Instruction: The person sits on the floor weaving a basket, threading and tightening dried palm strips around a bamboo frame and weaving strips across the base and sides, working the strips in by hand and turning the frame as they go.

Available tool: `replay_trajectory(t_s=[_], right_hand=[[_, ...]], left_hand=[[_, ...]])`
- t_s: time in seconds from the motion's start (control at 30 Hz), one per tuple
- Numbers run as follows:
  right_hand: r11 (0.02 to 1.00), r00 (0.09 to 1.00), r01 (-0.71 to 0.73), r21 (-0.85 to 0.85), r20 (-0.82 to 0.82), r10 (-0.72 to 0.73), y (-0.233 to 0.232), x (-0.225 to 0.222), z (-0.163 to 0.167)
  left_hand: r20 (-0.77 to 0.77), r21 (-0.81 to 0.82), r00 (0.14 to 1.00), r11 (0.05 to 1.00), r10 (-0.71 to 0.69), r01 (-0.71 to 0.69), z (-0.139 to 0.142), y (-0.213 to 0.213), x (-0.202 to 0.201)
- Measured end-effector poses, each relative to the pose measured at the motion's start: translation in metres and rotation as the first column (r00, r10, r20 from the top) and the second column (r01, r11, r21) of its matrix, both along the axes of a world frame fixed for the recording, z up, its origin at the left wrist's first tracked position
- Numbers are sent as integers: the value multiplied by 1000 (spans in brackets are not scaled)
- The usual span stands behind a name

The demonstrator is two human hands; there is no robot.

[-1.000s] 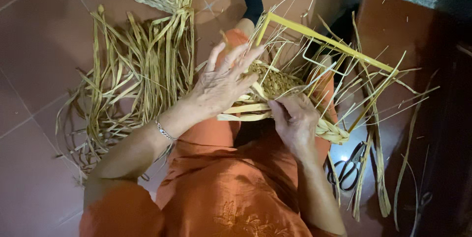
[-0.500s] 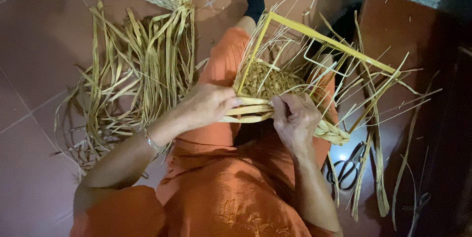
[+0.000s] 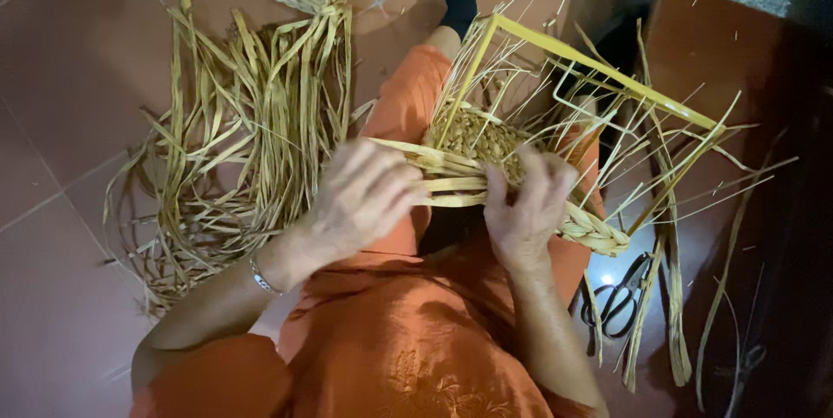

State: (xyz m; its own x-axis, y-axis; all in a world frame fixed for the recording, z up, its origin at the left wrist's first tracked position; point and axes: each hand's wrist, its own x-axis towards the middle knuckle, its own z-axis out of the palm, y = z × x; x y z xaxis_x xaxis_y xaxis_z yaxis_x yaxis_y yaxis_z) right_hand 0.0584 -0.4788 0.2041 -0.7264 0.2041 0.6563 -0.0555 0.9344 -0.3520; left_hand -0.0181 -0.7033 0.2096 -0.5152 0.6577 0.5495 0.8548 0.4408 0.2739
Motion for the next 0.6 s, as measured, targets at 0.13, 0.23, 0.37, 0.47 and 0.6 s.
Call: replay_trajectory(t_s=[0.13, 0.23, 0.37, 0.47, 0.6], right_hand=[[987, 982, -163, 14, 101, 161, -3, 0, -5], [973, 918, -168, -159, 334, 213, -1, -5, 2], [882, 807, -189, -432, 443, 390, 8, -4, 35], [792, 753, -347, -502, 355, 555, 12, 0, 60], [862, 779, -393, -319, 382, 497, 1, -7, 65]], left_hand=[[184, -252, 983, 966, -12, 59, -12, 0, 13], [399, -274, 917, 956, 17, 101, -18, -2, 8], [758, -254, 648, 948, 74, 189, -6, -11, -2], [749, -80, 659, 979, -65, 188, 11, -11, -15], [343, -167, 939, 981, -34, 96, 32, 0, -26]])
